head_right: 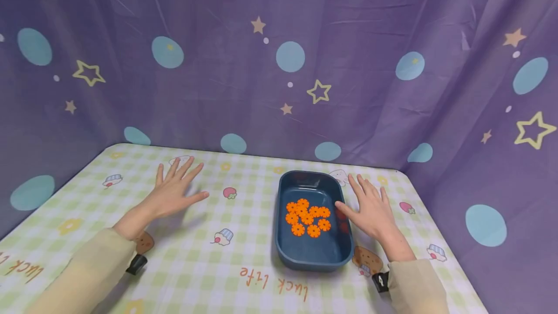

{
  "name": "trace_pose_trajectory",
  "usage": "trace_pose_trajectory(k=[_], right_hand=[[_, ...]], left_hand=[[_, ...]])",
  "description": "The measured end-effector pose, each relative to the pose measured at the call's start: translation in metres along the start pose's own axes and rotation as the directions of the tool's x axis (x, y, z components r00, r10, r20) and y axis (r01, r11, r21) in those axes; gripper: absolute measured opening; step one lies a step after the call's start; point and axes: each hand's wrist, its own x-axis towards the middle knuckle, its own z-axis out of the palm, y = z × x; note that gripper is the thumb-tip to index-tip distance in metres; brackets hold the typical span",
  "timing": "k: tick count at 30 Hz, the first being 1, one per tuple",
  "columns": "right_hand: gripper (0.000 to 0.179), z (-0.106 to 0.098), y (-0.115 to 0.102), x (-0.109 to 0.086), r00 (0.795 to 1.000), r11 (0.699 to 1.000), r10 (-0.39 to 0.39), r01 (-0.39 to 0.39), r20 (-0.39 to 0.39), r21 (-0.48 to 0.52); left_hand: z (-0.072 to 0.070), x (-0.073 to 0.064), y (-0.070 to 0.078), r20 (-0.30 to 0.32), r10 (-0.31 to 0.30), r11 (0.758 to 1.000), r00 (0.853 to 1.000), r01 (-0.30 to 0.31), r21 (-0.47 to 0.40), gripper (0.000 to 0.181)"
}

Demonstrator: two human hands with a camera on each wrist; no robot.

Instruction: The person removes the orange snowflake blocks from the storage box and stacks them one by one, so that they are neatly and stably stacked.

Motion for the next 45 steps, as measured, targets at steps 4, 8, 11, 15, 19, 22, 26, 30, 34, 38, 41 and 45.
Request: trace_pose_trajectory(k=[4,8,11,15,19,22,26,30,34,38,41,45], right_hand=[[0.080,0.002,-0.001,0.001,1.000,1.000,0.000,0.000,-0.010,0.017],[0.079,0.003,-0.002,0.000,1.000,0.998,0.024,-0.024,0.009,0.057],[0.078,0.004,-0.002,-0.001,0.998,0.994,0.050,-0.053,0.033,0.092],[0.079,0.005,-0.002,-0.002,0.997,0.986,0.066,-0.073,0.050,0.151],[0.078,0.009,-0.002,-0.002,0.996,0.969,0.062,-0.074,0.058,0.237],[0.075,0.011,-0.002,-0.001,0.996,0.945,0.059,-0.078,0.068,0.316],[0.072,0.012,-0.002,0.000,0.994,0.914,0.062,-0.092,0.088,0.396],[0.071,0.014,-0.002,0.000,0.990,0.895,0.075,-0.118,0.115,0.430],[0.072,0.016,-0.002,0.000,0.986,0.878,0.091,-0.145,0.139,0.456],[0.071,0.017,-0.001,0.000,0.980,0.840,0.100,-0.176,0.171,0.513],[0.071,0.019,0.001,0.000,0.975,0.801,0.098,-0.196,0.200,0.566],[0.070,0.022,0.002,-0.001,0.969,0.744,0.090,-0.220,0.232,0.631]], left_hand=[[0.000,0.001,0.003,-0.021,0.018,1.000,1.000,-0.018,-0.013,0.087],[0.000,0.003,0.008,-0.055,0.048,0.998,0.997,-0.050,-0.037,0.084],[0.001,0.006,0.013,-0.087,0.069,0.996,0.994,-0.073,-0.053,0.081],[0.004,0.009,0.021,-0.113,0.091,0.992,0.989,-0.100,-0.080,0.077],[0.007,0.012,0.030,-0.131,0.101,0.985,0.986,-0.117,-0.125,0.076],[0.009,0.014,0.037,-0.147,0.113,0.978,0.983,-0.136,-0.158,0.076],[0.012,0.016,0.048,-0.151,0.134,0.967,0.979,-0.162,-0.196,0.072],[0.015,0.019,0.059,-0.151,0.137,0.960,0.979,-0.169,-0.224,0.071],[0.018,0.021,0.070,-0.152,0.141,0.948,0.978,-0.178,-0.264,0.068],[0.022,0.023,0.081,-0.144,0.162,0.941,0.976,-0.196,-0.274,0.065],[0.026,0.025,0.088,-0.151,0.187,0.944,0.971,-0.220,-0.245,0.062],[0.032,0.027,0.098,-0.123,0.188,0.948,0.974,-0.213,-0.238,0.059]])
